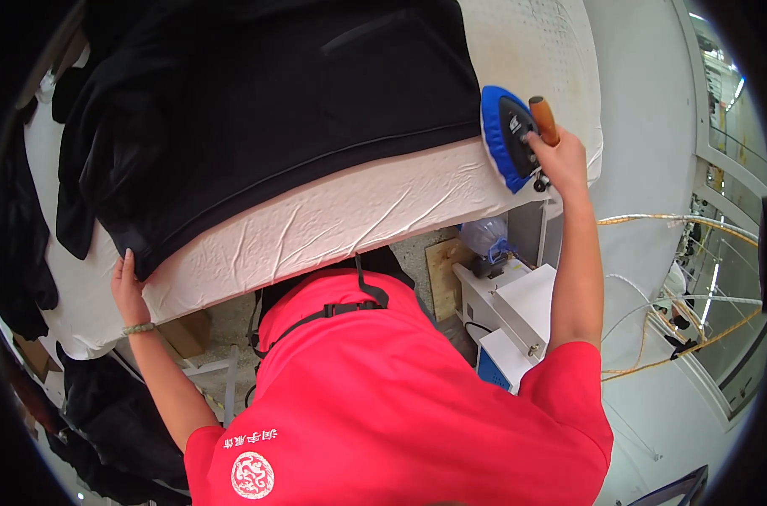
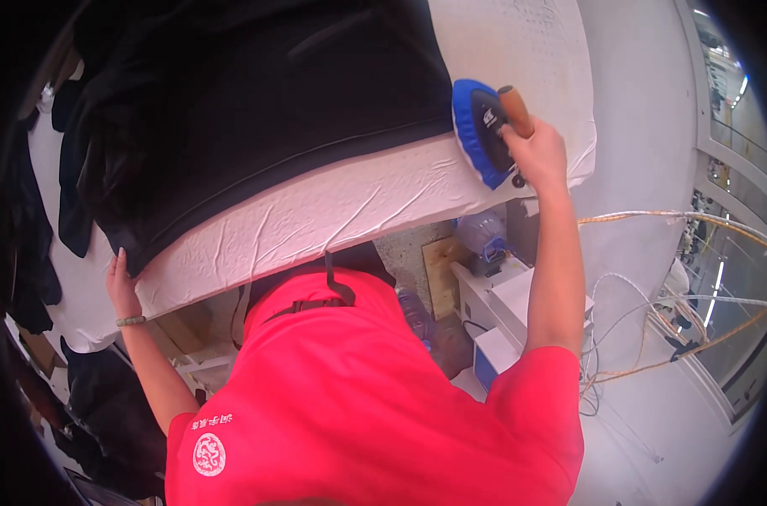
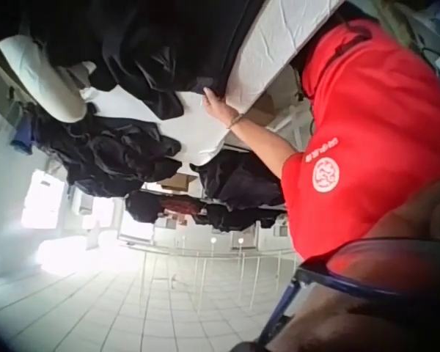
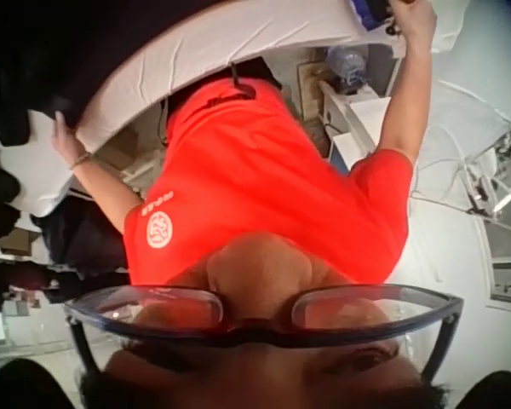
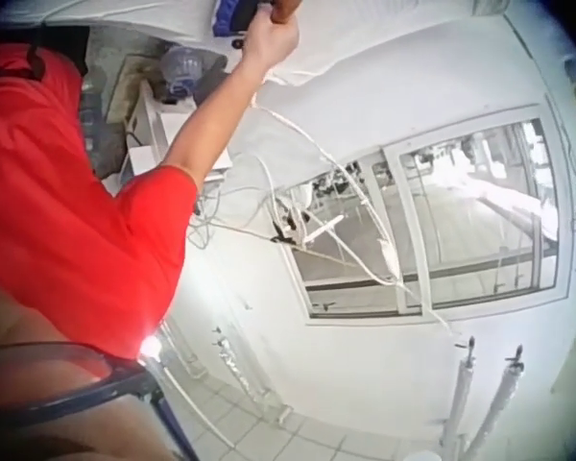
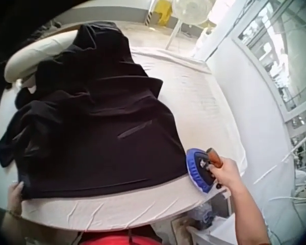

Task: The recorder irons and folds black garments on an industrial ironing board.

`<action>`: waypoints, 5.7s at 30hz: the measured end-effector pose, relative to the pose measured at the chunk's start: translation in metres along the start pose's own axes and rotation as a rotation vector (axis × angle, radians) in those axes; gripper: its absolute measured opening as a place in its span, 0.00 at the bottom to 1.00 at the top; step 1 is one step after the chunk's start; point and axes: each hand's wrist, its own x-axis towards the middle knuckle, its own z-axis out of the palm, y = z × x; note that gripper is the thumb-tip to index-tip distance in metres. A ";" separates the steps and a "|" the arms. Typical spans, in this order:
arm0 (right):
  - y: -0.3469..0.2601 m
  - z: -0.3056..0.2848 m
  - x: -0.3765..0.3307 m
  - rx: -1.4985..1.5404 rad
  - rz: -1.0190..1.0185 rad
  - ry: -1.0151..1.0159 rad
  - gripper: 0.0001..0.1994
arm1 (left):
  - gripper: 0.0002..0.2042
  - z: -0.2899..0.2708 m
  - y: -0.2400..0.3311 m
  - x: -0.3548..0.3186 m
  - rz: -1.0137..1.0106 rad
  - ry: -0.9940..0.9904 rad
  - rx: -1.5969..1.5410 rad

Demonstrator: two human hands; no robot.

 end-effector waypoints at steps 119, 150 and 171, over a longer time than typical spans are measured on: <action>-0.016 0.176 -0.085 -0.140 -0.610 0.306 0.38 | 0.11 -0.014 -0.031 -0.016 0.000 0.066 0.084; -0.148 0.114 -0.133 -0.133 -0.470 -0.054 0.19 | 0.11 -0.036 0.001 -0.040 -0.088 -0.332 -0.493; -0.017 0.018 -0.023 -0.123 -0.046 0.157 0.15 | 0.24 -0.052 0.020 0.021 -0.229 -0.675 -0.545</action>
